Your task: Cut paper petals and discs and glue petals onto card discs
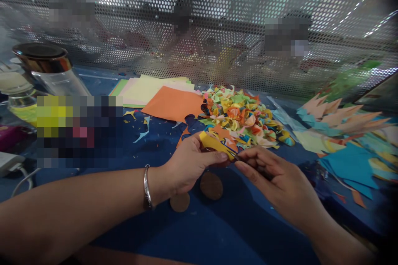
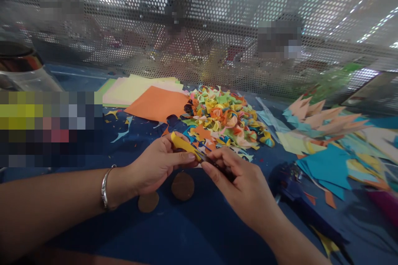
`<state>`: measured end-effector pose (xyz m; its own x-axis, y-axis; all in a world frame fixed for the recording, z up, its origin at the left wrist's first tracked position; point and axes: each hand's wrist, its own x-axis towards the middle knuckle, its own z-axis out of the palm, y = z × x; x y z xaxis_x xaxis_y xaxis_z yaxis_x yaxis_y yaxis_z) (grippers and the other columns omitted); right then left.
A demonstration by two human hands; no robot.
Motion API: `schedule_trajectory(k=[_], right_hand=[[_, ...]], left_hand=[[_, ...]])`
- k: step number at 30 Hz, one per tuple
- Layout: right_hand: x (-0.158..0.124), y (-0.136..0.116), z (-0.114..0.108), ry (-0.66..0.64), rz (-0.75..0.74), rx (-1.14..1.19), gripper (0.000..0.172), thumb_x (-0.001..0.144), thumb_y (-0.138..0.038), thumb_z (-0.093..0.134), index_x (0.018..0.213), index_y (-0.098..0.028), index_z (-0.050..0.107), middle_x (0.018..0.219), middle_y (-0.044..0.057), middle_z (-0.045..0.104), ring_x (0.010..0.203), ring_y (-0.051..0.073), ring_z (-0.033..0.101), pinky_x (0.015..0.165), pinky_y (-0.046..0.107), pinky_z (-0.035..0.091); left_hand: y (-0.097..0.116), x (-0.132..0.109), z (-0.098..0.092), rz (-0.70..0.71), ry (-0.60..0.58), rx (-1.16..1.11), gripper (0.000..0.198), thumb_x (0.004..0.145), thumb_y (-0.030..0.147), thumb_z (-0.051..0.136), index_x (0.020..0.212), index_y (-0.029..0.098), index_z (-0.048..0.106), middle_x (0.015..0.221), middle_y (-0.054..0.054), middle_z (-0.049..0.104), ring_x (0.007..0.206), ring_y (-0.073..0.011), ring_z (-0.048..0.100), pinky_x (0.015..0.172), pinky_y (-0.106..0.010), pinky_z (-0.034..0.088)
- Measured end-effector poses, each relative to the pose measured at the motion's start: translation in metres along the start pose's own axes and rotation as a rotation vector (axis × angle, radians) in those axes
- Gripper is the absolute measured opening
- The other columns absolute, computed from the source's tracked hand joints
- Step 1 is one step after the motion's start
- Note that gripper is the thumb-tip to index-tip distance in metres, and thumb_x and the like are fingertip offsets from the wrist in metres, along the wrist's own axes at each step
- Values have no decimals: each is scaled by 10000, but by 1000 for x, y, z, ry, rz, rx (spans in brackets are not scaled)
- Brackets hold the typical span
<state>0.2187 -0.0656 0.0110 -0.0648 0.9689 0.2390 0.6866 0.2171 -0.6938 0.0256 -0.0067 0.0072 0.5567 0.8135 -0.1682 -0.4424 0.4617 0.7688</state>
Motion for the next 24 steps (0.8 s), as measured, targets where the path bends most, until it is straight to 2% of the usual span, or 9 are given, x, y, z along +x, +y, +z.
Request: schedule_trajectory(k=[4,10,15,24], right_hand=[[0,-2,-1,-60,23,12,292,957,-502,609,967,-216,667,751,35,730,644,158,686,562,231,538],[0,0,0,-60,-5,9,270,968,-485,598,986,-223,662,738,21,715,619,148,660,546,231,524],[0,3,0,-77,-18,-14,263,980,-478,589,988,-225,664,737,13,712,623,143,653,536,226,510],[-2,3,-1,-71,-35,-52,258,980,-475,592,988,-225,658,741,16,703,627,150,647,531,243,510]], left_hand=[[0,-1,1,-17,-3,-21,296,656,114,856,902,103,692,892,-60,754,794,-134,702,809,-278,577],[1,-2,3,-36,8,-50,309,655,84,845,913,112,677,880,-50,750,776,-128,699,781,-273,570],[1,-3,2,-40,4,-30,311,644,120,873,862,118,651,815,-32,725,712,-120,669,708,-268,553],[1,-4,3,-24,3,8,446,563,202,949,885,136,647,853,-24,725,732,-116,666,712,-264,543]])
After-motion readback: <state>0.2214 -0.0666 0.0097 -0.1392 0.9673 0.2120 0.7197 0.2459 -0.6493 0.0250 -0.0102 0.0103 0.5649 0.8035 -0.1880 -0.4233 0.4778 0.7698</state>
